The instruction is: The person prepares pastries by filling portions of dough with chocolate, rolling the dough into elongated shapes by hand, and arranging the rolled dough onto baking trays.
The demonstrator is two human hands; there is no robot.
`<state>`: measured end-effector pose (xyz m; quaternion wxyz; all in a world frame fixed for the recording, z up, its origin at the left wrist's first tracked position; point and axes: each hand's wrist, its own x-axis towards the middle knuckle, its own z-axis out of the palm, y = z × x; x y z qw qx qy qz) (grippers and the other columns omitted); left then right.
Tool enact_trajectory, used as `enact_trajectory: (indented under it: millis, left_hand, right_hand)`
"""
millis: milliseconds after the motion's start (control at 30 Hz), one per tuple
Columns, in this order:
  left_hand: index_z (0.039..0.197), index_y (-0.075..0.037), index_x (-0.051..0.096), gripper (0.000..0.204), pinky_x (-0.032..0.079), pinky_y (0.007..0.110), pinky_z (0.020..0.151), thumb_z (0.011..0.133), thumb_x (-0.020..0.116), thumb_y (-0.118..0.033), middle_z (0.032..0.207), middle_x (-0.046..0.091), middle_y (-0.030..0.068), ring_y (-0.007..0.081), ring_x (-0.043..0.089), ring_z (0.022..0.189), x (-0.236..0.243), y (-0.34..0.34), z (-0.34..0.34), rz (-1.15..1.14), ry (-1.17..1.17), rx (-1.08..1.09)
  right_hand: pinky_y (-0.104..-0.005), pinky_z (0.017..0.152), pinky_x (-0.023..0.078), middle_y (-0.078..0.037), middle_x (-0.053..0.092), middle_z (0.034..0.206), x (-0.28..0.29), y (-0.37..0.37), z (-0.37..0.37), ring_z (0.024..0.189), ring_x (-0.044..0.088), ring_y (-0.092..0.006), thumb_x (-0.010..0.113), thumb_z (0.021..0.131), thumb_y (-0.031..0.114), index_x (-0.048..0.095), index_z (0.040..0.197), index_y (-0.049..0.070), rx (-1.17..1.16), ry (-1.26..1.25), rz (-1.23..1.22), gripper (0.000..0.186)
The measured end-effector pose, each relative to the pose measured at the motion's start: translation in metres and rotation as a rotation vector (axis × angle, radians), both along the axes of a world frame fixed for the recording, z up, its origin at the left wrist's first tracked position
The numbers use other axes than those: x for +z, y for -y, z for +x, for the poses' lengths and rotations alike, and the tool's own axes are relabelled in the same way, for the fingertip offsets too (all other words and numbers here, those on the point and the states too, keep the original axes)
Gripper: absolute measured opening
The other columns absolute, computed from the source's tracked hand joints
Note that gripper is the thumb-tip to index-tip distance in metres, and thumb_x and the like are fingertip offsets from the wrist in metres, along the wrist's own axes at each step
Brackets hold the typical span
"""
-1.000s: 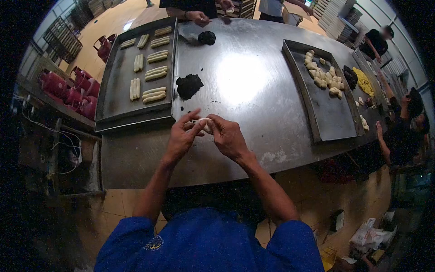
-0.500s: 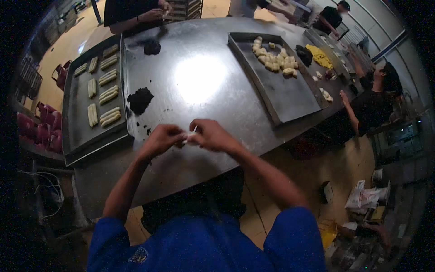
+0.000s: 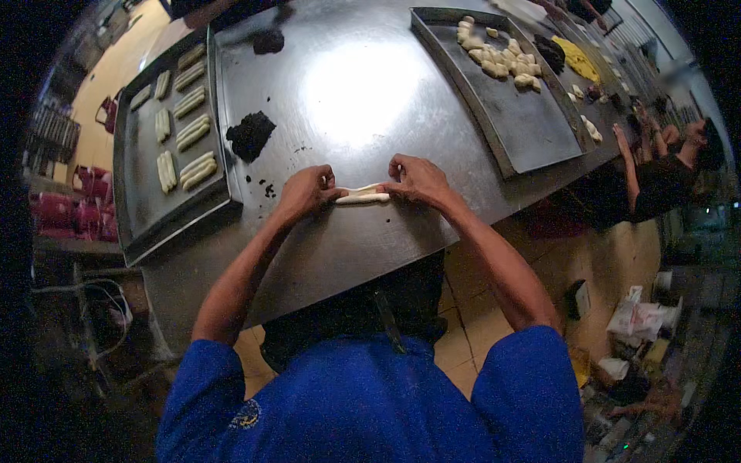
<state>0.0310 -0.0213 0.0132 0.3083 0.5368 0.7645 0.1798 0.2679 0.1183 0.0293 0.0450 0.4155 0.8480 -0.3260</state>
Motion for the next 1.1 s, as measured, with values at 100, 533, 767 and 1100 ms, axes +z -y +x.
enact_trajectory:
  millis: [100,533,767,1100]
  left_hand:
    - [0.088,-0.008,0.073,0.045,0.053,0.044,0.075,0.08,0.083,-0.052,0.085,0.074,0.0104,0.0291,0.071,0.084,0.001,-0.002,-0.002,-0.002,-0.009,-0.028]
    - [0.084,-0.009,0.079,0.069,0.055,0.042,0.07,0.071,0.077,-0.077,0.078,0.075,0.0123,0.0306,0.074,0.076,0.005,-0.019,0.006,-0.115,-0.258,-0.11]
    - [0.08,-0.008,0.078,0.07,0.055,0.044,0.068,0.071,0.076,-0.078,0.076,0.074,0.0141,0.0313,0.073,0.073,0.004,-0.025,0.009,-0.047,-0.302,-0.085]
    - [0.079,-0.008,0.078,0.067,0.055,0.044,0.068,0.072,0.077,-0.075,0.075,0.074,0.013,0.0319,0.073,0.073,-0.006,-0.014,-0.004,0.008,-0.263,-0.039]
  right_hand:
    - [-0.0362,0.066,0.046,-0.004,0.063,0.081,0.001,-0.009,-0.002,0.073,0.057,-0.0171,0.088,0.077,0.051,0.068,0.097,0.007,0.009,-0.025,-0.02,0.053]
    - [-0.0433,0.076,0.053,-0.007,0.071,0.087,0.011,0.002,-0.014,0.088,0.07,-0.0277,0.083,0.072,0.068,0.07,0.096,0.012,0.076,0.039,0.108,0.062]
    - [-0.0427,0.075,0.053,-0.007,0.072,0.084,-0.01,-0.003,-0.008,0.084,0.071,-0.0258,0.082,0.068,0.073,0.07,0.093,0.013,0.067,-0.107,0.189,0.066]
    - [-0.0436,0.079,0.055,-0.009,0.074,0.085,-0.002,0.001,-0.014,0.085,0.073,-0.029,0.074,0.071,0.08,0.071,0.095,0.013,0.062,-0.104,0.166,0.071]
